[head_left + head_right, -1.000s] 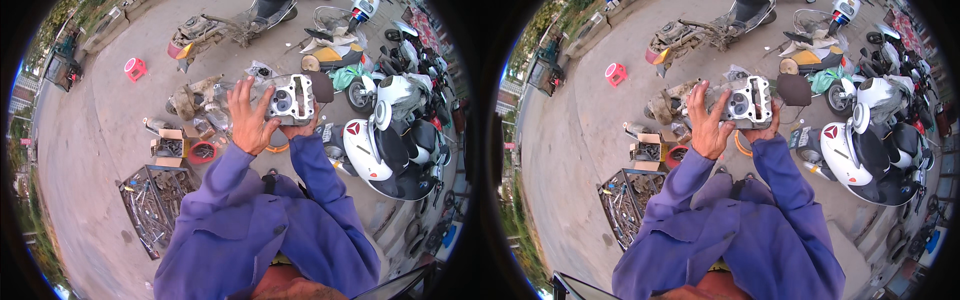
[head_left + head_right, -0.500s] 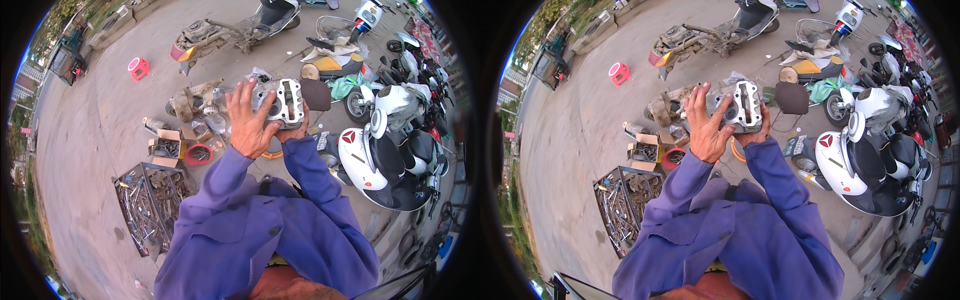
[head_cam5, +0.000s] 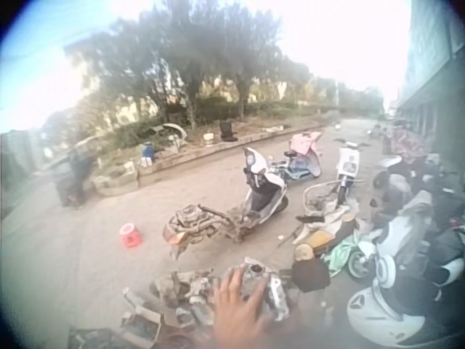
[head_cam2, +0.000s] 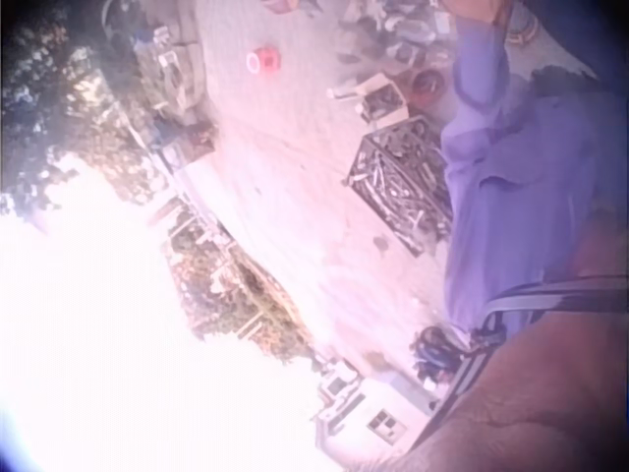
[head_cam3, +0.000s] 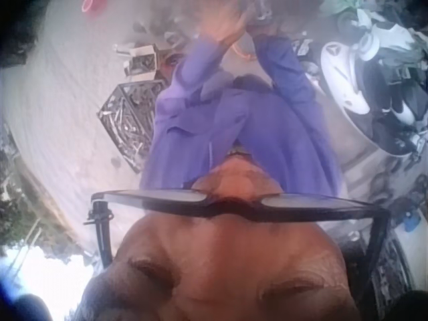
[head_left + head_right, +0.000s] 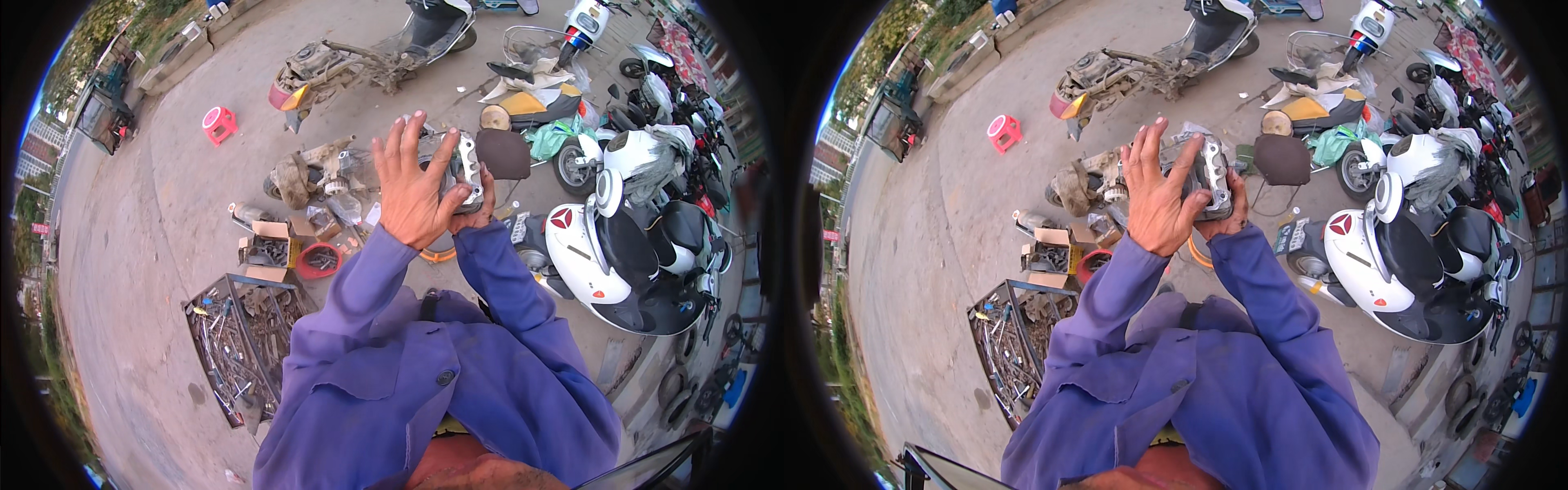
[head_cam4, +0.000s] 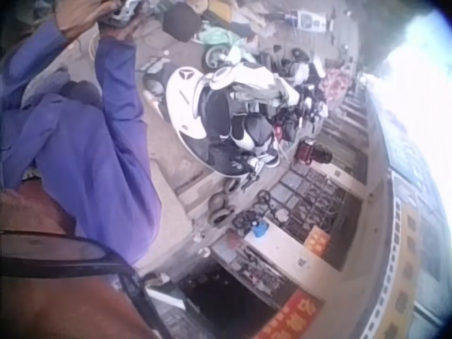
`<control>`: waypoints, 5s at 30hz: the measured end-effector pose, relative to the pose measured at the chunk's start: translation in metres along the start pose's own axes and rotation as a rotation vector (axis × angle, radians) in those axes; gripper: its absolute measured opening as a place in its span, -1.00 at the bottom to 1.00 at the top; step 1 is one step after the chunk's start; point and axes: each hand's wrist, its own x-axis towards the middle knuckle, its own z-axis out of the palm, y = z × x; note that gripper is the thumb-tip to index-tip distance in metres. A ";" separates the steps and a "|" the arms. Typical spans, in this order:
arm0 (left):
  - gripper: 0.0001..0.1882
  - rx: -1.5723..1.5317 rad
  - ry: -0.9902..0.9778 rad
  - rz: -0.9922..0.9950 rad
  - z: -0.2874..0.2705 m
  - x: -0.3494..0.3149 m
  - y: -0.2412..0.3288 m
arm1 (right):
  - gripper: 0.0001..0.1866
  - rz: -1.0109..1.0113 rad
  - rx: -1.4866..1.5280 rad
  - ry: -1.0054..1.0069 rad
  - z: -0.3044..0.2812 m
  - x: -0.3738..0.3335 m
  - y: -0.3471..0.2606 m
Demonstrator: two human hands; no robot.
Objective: The person assembles a small engine by hand, inserting a piston into the cylinder and attaching the cylinder head. They handle bolts, a piston, and a cylinder head, using a wrench to tighten components.
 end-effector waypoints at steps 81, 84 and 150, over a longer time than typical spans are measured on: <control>-0.37 -0.327 0.305 -0.942 -0.031 -0.068 -0.421 | -0.28 -0.421 -0.489 0.061 -0.055 0.443 -0.048; -0.37 -0.272 0.311 -0.951 -0.008 -0.054 -0.426 | -0.30 -0.384 -0.571 0.082 -0.087 0.476 -0.053; -0.38 -0.395 0.596 -0.683 0.434 -0.234 -0.551 | -0.40 0.084 -0.164 0.836 -0.813 0.519 0.088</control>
